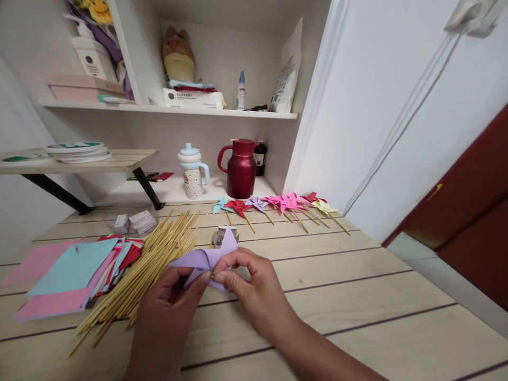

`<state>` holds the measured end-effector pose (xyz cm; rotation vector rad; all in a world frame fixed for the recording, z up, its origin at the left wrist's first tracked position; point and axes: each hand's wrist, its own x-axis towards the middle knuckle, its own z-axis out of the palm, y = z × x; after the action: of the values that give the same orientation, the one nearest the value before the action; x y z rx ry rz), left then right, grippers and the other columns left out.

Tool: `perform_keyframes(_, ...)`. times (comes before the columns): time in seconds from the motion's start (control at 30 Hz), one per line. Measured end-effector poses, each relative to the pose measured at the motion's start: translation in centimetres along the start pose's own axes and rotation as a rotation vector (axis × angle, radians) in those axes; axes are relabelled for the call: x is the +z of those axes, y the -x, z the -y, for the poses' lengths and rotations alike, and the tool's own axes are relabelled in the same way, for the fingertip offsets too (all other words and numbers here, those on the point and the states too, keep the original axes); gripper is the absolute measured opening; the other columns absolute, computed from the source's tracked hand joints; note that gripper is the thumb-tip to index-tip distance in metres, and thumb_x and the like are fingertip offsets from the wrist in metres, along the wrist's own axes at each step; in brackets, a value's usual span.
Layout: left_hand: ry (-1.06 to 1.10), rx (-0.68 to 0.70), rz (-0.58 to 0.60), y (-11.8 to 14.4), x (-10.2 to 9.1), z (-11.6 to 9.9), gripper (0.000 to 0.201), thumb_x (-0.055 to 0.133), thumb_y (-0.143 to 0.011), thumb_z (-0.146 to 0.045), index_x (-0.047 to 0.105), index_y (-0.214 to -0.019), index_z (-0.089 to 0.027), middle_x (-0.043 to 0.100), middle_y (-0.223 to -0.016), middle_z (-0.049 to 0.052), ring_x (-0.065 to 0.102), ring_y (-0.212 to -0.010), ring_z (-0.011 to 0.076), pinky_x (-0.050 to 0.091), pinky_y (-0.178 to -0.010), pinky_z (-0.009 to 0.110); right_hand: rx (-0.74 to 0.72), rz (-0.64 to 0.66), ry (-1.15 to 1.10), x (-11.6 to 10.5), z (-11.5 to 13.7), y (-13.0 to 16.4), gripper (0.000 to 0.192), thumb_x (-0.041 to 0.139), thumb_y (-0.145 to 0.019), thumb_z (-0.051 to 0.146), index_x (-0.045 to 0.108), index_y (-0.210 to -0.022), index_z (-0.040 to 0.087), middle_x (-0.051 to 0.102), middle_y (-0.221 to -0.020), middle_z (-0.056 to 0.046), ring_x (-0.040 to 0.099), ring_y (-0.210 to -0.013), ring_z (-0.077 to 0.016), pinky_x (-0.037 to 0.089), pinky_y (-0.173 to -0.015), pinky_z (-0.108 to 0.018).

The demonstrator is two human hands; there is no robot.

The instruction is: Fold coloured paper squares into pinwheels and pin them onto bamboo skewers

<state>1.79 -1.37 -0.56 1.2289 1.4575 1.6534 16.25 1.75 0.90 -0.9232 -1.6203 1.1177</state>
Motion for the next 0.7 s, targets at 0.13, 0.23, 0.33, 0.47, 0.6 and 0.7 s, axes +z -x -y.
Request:
perform_keyframes(0.13,0.003,0.030,-0.036,0.0,0.0,-0.1,0.012,0.073,-0.070,-0.031,0.067,-0.070,-0.020,0.066,-0.073,0.001,0.058,-0.066,0.0164,0.045,-0.062,0.026,-0.010,-0.003,-0.006,0.2,-0.1,0.1,0.009,0.067,-0.083,0.025,0.064,-0.076,0.021,0.063,-0.079,0.002,0.054,-0.077,-0.0135,0.040,-0.074,-0.025)
perform_keyframes(0.23,-0.015,0.068,-0.037,0.0,0.1,0.1,0.012,0.073,-0.071,-0.030,0.066,-0.069,-0.020,0.064,-0.072,0.000,0.058,-0.066,0.0159,0.045,-0.064,0.026,-0.006,-0.006,-0.030,0.4,-0.3,0.2,0.010,0.066,-0.084,0.026,0.063,-0.077,0.020,0.062,-0.078,0.002,0.053,-0.076,-0.0136,0.040,-0.073,-0.025)
perform_keyframes(0.33,-0.031,0.091,-0.031,0.1,0.1,0.5,0.012,0.072,-0.073,-0.030,0.065,-0.070,-0.021,0.063,-0.072,0.000,0.058,-0.068,0.0161,0.046,-0.067,0.027,0.004,-0.018,-0.048,0.4,-0.4,0.2,0.010,0.066,-0.084,0.027,0.063,-0.078,0.020,0.060,-0.076,0.002,0.052,-0.075,-0.0138,0.040,-0.072,-0.026)
perform_keyframes(0.47,-0.022,0.133,-0.041,0.3,0.3,1.0,0.009,0.071,-0.075,-0.028,0.065,-0.073,-0.022,0.062,-0.075,0.000,0.060,-0.072,0.0166,0.047,-0.071,0.028,0.008,-0.056,-0.078,0.8,-0.5,0.3,0.009,0.067,-0.083,0.028,0.064,-0.079,0.020,0.061,-0.077,0.002,0.051,-0.076,-0.0142,0.040,-0.072,-0.026)
perform_keyframes(0.6,-0.028,0.165,-0.065,0.4,0.4,1.2,0.008,0.070,-0.076,-0.026,0.064,-0.072,-0.022,0.061,-0.073,-0.001,0.059,-0.070,0.0160,0.046,-0.068,0.028,0.018,-0.097,-0.122,1.3,-0.6,0.5,0.010,0.067,-0.083,0.030,0.064,-0.081,0.021,0.060,-0.076,0.002,0.050,-0.073,-0.0137,0.039,-0.069,-0.026)
perform_keyframes(0.7,-0.052,0.155,-0.058,0.3,0.4,1.0,0.009,0.070,-0.076,-0.027,0.064,-0.071,-0.022,0.061,-0.072,-0.001,0.058,-0.069,0.0155,0.046,-0.066,0.027,0.030,-0.109,-0.125,1.6,-0.7,0.5,0.013,0.068,-0.083,0.032,0.063,-0.080,0.021,0.059,-0.075,0.002,0.049,-0.072,-0.0135,0.039,-0.066,-0.026)
